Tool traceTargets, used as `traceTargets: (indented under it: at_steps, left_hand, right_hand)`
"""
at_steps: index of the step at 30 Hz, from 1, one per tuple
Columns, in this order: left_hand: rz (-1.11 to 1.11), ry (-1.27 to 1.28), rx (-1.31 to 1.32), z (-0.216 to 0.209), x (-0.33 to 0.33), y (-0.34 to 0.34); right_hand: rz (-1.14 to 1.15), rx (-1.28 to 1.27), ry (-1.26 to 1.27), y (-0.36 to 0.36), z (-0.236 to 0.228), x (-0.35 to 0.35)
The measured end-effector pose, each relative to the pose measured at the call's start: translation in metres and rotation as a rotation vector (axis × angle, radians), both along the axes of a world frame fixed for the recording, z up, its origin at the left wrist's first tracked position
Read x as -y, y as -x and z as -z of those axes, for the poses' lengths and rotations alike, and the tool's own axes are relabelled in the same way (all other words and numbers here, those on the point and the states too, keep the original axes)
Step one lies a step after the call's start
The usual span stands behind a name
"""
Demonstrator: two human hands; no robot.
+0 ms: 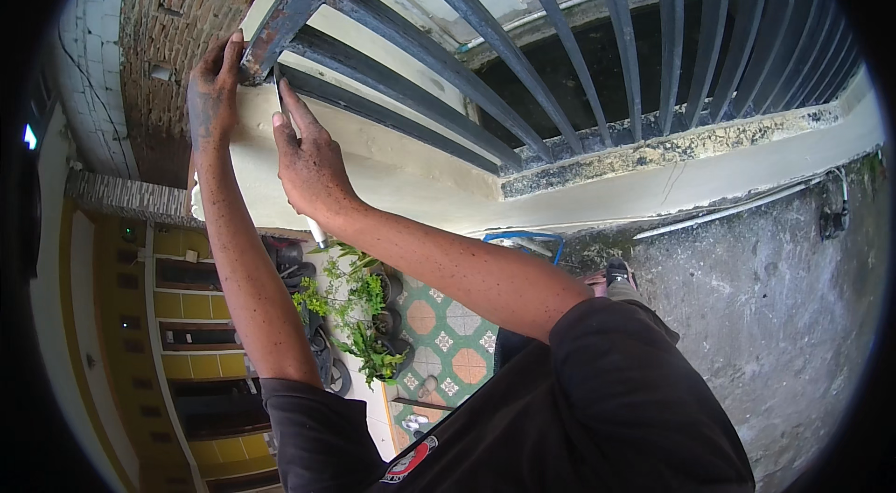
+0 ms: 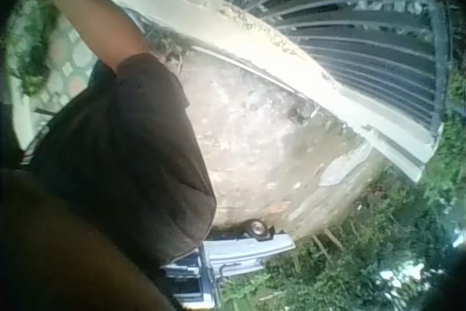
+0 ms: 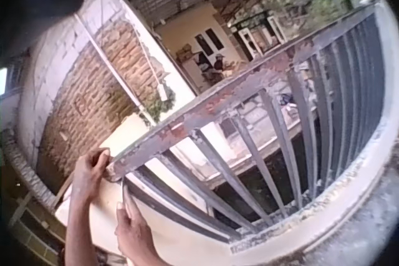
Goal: Scraping off old material or debris from a concrete ledge near window bars using a utility knife.
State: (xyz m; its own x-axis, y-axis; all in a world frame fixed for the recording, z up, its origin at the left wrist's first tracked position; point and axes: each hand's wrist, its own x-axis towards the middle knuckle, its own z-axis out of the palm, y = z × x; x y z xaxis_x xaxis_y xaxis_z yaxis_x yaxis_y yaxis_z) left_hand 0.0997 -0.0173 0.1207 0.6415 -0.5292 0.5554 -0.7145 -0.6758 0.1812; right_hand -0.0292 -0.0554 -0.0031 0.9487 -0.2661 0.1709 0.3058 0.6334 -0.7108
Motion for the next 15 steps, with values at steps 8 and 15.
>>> traceTargets:
  at_steps: [8,15]
  left_hand:
    - [-0.042,0.029,0.014,0.004,-0.003,0.004]
    - [0.007,0.024,-0.017,0.0,0.001,0.001]
  right_hand:
    - [-0.036,-0.174,-0.065,0.011,0.055,-0.001]
    - [0.031,0.021,-0.003,0.002,0.01,-0.006]
